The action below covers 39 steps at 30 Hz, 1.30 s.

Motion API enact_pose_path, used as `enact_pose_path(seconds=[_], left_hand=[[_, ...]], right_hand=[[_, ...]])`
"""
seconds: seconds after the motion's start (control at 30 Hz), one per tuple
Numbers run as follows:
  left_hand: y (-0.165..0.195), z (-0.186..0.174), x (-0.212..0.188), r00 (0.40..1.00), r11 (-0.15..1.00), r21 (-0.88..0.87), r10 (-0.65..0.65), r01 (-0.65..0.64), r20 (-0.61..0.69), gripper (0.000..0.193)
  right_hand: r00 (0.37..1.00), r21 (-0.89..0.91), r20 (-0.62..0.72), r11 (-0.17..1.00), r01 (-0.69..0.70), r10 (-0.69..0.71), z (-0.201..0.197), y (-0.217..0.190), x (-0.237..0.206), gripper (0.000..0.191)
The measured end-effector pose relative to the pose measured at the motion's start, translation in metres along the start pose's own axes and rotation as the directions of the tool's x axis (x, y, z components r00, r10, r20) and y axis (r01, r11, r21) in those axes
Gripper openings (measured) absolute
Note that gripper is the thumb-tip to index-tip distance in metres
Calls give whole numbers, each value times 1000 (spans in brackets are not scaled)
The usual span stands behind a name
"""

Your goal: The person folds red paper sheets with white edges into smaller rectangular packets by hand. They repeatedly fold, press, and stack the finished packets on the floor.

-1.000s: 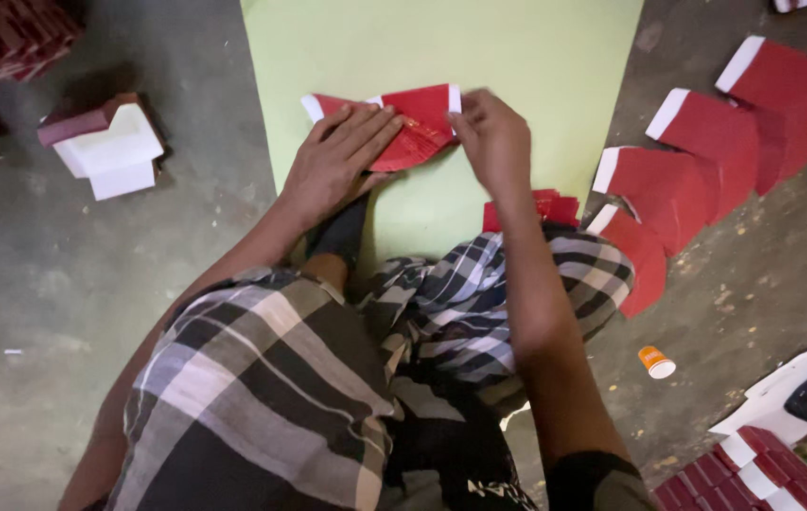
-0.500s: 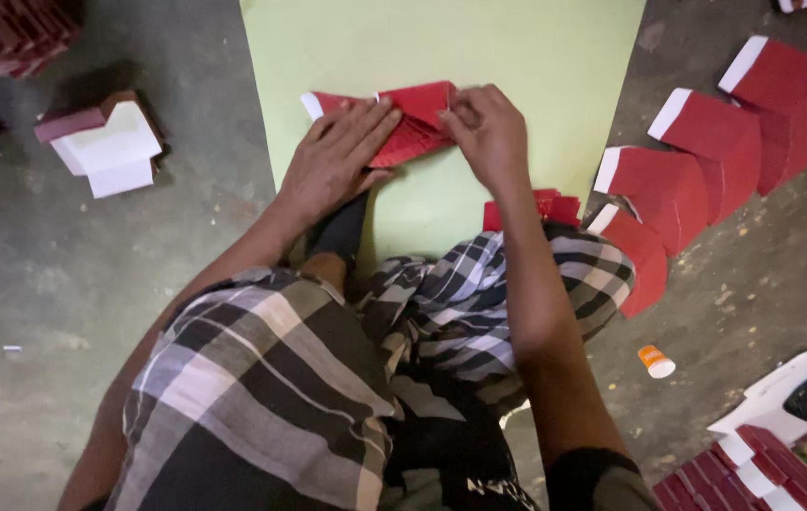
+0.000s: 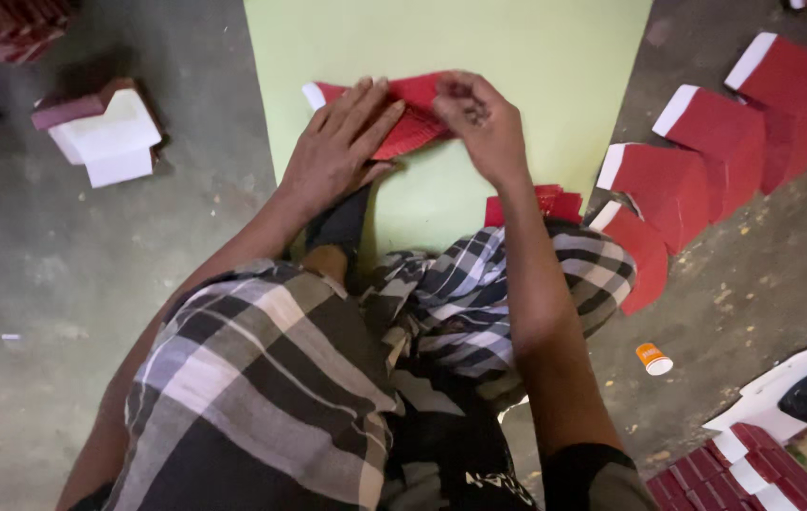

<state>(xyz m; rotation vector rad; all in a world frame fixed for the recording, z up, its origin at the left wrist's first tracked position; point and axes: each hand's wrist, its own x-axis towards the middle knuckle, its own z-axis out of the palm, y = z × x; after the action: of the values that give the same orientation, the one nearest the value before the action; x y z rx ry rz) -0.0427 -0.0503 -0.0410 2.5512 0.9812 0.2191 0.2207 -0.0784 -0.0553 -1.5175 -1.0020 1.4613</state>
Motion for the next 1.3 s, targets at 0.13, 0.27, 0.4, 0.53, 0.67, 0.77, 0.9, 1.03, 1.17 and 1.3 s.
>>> enact_pose_path(seconds=[0.13,0.27,0.4,0.53,0.67,0.77,0.9,1.03,1.17,1.3], left_hand=[[0,-1,0,1000,998,-67,15,-14,15,81],[0,1,-2,999,998,-70,-2,5,33,80],[0,5,0,999,996,-81,25,-26,-21,84],[-2,4,0,1000,997,-72,6,-7,-9,82],[-1,-2,-4,999,996,-91,-3,0,-35,81],[-2,-5,-1,999,989,-145,-35,31,-28,83],[-7,-7,6,997,972,-224,-71,77,38,86],[-13,-13,5,999,987,-160,-29,23,-34,72],[-12,-20,3,999,978,-210,-21,11,-45,74],[-9,-24,11,993,950,-297,-111,97,-30,80]], right_hand=[[994,-473,-104,881,-8,-46,0,4,1,28],[993,-180,-101,980,-83,65,-1,9,3,32],[984,-262,-47,952,155,-173,-2,10,3,30],[997,-213,-79,977,-30,13,0,3,4,31],[998,-295,-62,955,-40,22,3,-9,3,28],[988,-554,-45,827,99,-148,2,-16,2,24],[958,-173,144,947,271,-248,-1,-21,1,16],[990,-354,-100,933,59,-101,2,-16,2,30],[994,-383,-104,924,-6,-37,6,-7,3,24],[995,-148,-35,985,85,-92,2,0,2,29]])
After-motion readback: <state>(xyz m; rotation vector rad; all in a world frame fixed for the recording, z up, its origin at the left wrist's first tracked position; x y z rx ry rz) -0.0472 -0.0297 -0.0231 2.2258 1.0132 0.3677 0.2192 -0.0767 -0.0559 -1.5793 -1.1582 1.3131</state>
